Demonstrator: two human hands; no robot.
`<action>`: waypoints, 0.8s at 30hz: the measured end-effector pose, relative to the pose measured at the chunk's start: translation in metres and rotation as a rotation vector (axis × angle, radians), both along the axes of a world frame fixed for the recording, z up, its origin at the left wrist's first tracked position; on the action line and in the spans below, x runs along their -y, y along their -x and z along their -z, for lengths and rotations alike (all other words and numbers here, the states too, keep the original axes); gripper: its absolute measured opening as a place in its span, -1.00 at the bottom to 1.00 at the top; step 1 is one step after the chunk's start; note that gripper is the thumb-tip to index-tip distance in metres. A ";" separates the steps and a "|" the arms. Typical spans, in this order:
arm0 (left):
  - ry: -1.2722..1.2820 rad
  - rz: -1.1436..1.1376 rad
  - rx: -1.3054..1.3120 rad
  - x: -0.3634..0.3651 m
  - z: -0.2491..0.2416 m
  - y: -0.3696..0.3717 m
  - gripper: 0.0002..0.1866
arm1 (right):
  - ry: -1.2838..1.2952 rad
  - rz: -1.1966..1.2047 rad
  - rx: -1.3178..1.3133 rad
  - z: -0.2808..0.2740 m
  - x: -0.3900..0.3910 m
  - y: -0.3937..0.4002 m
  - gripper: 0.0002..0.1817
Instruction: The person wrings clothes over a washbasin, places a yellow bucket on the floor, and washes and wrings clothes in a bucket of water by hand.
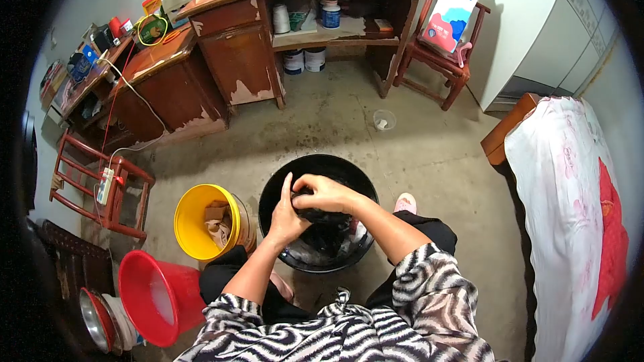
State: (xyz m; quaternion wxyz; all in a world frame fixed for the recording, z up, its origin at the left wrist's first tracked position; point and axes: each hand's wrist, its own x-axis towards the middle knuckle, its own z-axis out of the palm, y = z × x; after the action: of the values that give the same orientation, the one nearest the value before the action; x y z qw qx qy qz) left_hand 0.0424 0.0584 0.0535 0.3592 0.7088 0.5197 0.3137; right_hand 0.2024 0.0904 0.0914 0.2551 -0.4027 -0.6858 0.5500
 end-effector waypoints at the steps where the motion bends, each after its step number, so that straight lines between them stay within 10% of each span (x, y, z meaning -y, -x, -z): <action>1: -0.167 -0.030 0.047 -0.003 -0.002 -0.002 -0.23 | 0.058 0.103 -0.029 -0.002 0.002 0.001 -0.58; 2: -0.077 -0.031 -0.018 -0.003 -0.011 -0.001 -0.53 | 0.114 0.204 -0.057 -0.006 0.003 0.003 -0.62; 6: 0.002 -0.059 0.091 -0.008 -0.006 0.014 -0.62 | -0.185 0.438 -0.184 0.040 -0.004 -0.005 -0.41; 9: 0.063 -0.033 0.353 -0.006 -0.018 0.021 -0.68 | 0.321 0.347 -0.306 0.067 -0.007 -0.020 -0.15; 18: 0.225 -0.233 1.261 -0.019 -0.007 0.030 -0.68 | 0.654 0.201 0.128 0.043 0.039 -0.013 -0.14; 21: 0.338 -0.270 1.319 -0.026 -0.008 0.030 -0.69 | 0.310 -0.119 -0.072 0.059 0.041 -0.027 -0.05; 24: 0.433 -0.281 1.405 -0.029 0.000 0.028 -0.67 | -0.041 -0.062 0.589 0.019 0.057 -0.017 -0.08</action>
State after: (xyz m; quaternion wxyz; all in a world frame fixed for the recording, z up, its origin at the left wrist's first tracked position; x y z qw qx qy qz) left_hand 0.0141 0.0874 0.0533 0.6946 0.1817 0.3036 0.6263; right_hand 0.2193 0.0337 0.0724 0.0364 -0.5187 -0.7532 0.4030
